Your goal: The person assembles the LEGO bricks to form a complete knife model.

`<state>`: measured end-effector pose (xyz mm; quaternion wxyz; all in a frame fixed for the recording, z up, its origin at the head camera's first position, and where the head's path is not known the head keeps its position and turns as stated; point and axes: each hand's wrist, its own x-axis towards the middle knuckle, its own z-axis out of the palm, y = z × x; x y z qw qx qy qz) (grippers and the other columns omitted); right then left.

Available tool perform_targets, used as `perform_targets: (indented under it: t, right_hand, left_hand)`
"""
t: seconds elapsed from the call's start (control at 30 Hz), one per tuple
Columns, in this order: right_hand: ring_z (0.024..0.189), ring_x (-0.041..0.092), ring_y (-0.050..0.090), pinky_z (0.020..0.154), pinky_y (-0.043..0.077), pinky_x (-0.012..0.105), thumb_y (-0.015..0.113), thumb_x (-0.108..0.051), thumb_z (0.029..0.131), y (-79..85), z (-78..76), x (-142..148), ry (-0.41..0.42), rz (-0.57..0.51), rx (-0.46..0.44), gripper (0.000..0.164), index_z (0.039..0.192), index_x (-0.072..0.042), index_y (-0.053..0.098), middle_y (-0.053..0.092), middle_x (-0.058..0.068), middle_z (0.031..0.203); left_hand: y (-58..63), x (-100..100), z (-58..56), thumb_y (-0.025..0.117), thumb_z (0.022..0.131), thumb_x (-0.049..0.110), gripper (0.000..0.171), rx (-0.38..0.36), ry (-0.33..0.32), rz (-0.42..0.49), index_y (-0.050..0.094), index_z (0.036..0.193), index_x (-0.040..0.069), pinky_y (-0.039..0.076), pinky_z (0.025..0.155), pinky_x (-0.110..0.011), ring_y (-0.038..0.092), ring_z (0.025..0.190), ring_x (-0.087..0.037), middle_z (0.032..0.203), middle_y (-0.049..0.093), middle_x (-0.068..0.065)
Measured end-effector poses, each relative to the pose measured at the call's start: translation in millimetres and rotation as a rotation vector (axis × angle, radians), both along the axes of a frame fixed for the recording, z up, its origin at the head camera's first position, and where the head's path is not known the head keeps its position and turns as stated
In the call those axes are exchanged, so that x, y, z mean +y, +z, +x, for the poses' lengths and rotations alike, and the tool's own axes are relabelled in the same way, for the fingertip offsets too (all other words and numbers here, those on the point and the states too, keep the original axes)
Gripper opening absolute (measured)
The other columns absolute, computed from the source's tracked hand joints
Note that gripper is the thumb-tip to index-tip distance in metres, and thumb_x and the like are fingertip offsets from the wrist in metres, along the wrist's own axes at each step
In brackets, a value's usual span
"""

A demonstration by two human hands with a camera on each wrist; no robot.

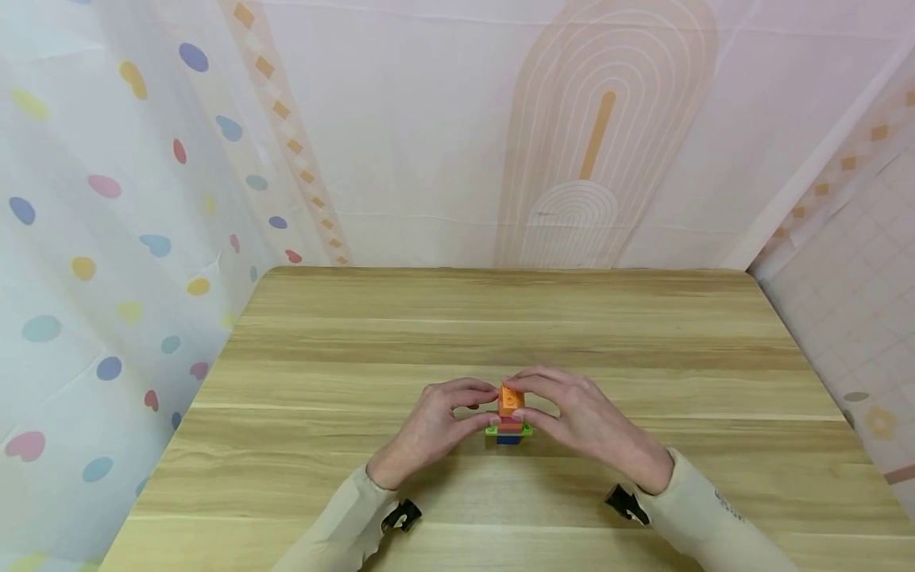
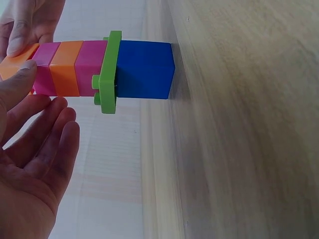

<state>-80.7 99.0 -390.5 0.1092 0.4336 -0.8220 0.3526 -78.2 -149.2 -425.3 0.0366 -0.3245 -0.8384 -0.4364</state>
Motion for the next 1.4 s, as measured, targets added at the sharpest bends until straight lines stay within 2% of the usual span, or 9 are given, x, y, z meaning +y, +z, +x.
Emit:
perform_targets:
  t: [0.33,0.57,0.7,0.9,1.23,1.4]
  right_hand:
    - [0.11,0.022,0.071,0.091,0.061,0.033,0.084,-0.005,0.086,-0.2,-2.7,-1.1,0.024,-0.008,0.026,0.036,0.12,-0.004,0.072,0.072,0.007,0.12]
    - [0.107,0.019,0.07,0.088,0.062,0.033,0.082,-0.004,0.088,-0.5,-2.8,-3.3,0.024,-0.004,-0.001,0.036,0.122,-0.002,0.07,0.07,0.006,0.119]
    - [0.106,0.017,0.069,0.088,0.061,0.034,0.08,-0.004,0.09,-1.5,-2.5,-4.4,0.024,0.008,-0.02,0.037,0.125,-0.001,0.067,0.068,0.004,0.119]
    - [0.108,0.018,0.067,0.092,0.06,0.031,0.079,-0.005,0.091,-3.2,-1.9,-4.2,0.036,0.027,0.023,0.034,0.123,-0.003,0.067,0.067,0.004,0.12]
    - [0.106,0.02,0.069,0.09,0.06,0.029,0.083,0.0,0.086,-5.2,-1.0,-2.3,0.037,0.051,0.13,0.043,0.125,-0.001,0.065,0.066,0.008,0.122]
    - [0.109,0.02,0.069,0.091,0.06,0.03,0.082,-0.003,0.088,-3.4,-1.6,-2.8,0.037,0.045,0.093,0.042,0.126,0.001,0.066,0.068,0.008,0.122]
  left_hand:
    - [0.8,-0.9,-1.3,0.079,0.093,0.016,0.028,0.019,-0.01,-0.023,0.077,0.116,0.0,0.06,0.094,-0.038,0.072,0.111,-0.027,0.12,0.074,-0.014]
    - [0.8,-1.5,-0.5,0.077,0.095,0.016,0.03,0.002,-0.014,-0.022,0.075,0.12,-0.001,0.061,0.089,-0.032,0.072,0.108,-0.026,0.121,0.074,-0.014]
    - [-0.5,-0.7,-1.5,0.076,0.096,0.015,0.029,-0.016,-0.039,-0.007,0.074,0.122,0.001,0.061,0.089,-0.029,0.072,0.108,-0.024,0.121,0.074,-0.012]
    - [-1.3,0.5,-1.7,0.076,0.096,0.014,0.029,-0.044,-0.057,0.007,0.074,0.122,0.004,0.06,0.088,-0.027,0.073,0.107,-0.021,0.119,0.076,-0.008]
    - [-0.2,0.9,-2.9,0.076,0.096,0.016,0.026,0.01,-0.058,0.002,0.076,0.119,0.003,0.06,0.088,-0.027,0.074,0.104,-0.019,0.117,0.076,-0.008]
    - [-0.1,0.4,-3.0,0.076,0.096,0.016,0.026,-0.002,-0.065,0.002,0.076,0.119,0.003,0.061,0.086,-0.027,0.074,0.103,-0.018,0.116,0.076,-0.008]
